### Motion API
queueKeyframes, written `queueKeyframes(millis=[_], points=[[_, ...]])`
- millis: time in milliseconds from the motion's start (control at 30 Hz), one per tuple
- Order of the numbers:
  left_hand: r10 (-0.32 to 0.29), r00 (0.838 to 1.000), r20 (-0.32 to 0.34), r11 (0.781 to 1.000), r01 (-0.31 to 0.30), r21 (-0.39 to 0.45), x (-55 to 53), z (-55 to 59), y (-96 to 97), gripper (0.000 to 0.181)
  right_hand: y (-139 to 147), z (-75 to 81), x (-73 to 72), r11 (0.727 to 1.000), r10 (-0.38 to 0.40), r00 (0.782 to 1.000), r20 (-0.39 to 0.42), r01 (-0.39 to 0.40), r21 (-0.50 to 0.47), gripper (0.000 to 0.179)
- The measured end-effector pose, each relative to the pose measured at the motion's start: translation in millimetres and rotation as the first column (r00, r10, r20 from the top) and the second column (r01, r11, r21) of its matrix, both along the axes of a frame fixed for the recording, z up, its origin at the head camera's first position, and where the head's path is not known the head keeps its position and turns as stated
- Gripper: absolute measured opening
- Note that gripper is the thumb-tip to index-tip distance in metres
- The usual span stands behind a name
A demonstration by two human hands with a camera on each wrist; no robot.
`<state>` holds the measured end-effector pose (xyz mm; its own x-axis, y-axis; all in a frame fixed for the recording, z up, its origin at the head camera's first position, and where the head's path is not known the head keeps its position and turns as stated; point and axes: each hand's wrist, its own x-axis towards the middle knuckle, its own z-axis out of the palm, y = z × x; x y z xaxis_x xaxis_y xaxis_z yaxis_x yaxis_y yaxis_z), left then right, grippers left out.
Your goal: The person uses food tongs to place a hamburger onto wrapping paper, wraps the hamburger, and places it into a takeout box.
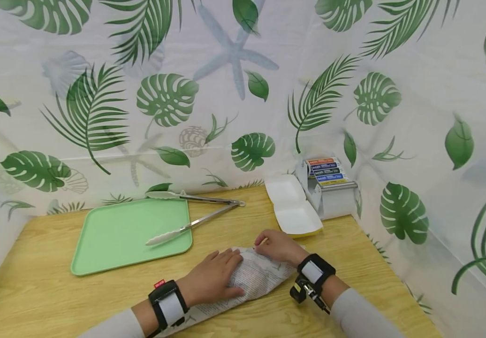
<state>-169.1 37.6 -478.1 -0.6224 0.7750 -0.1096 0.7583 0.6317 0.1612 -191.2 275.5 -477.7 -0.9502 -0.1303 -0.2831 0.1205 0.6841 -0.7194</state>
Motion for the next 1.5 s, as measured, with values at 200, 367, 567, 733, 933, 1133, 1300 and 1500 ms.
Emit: queueKeyframes(millis=[200,367,567,733,933,1133,1300,1500], points=[[-0.004,1.0,0.019,1.0,0.004,0.017,-1.5,-0.9,-0.5,0.077,5,-3.6,0.6,0.998,-0.007,0.999,0.036,0.01,-0.063,0.017],[-0.004,0.998,0.07,0.998,0.0,0.064,-9.4,0.5,3.7,0.075,5,-11.4,4.6,1.0,-0.011,0.999,-0.034,0.011,0.009,0.012],[0.032,0.979,0.199,0.996,-0.047,0.07,-19.5,-0.4,7.1,0.078,12,-15.7,12.0,0.999,-0.015,0.995,-0.095,0.019,0.039,0.014],[0.032,0.974,0.225,0.996,-0.051,0.08,-21.9,-1.8,6.1,0.082,23,-13.3,19.3,1.0,0.006,0.997,-0.08,-0.006,-0.001,0.019],[0.026,0.975,0.222,0.994,-0.049,0.095,-24.9,-4.1,3.5,0.084,27,-15.6,22.5,0.998,0.054,0.99,-0.128,-0.055,-0.005,0.01],[-0.004,0.972,0.234,0.994,-0.022,0.108,-26.8,-6.7,2.1,0.084,26,-17.1,26.4,0.996,0.084,0.978,-0.192,-0.08,0.03,0.007],[-0.023,0.979,0.202,0.996,0.005,0.09,-26.4,-7.9,1.3,0.083,28,-13.6,32.5,0.989,0.13,0.953,-0.275,-0.103,0.11,0.009],[-0.033,0.98,0.199,0.998,0.022,0.058,-28.1,-2.3,0.3,0.082,29,-6.7,46.5,0.884,0.433,0.832,-0.346,-0.315,0.346,0.054]])
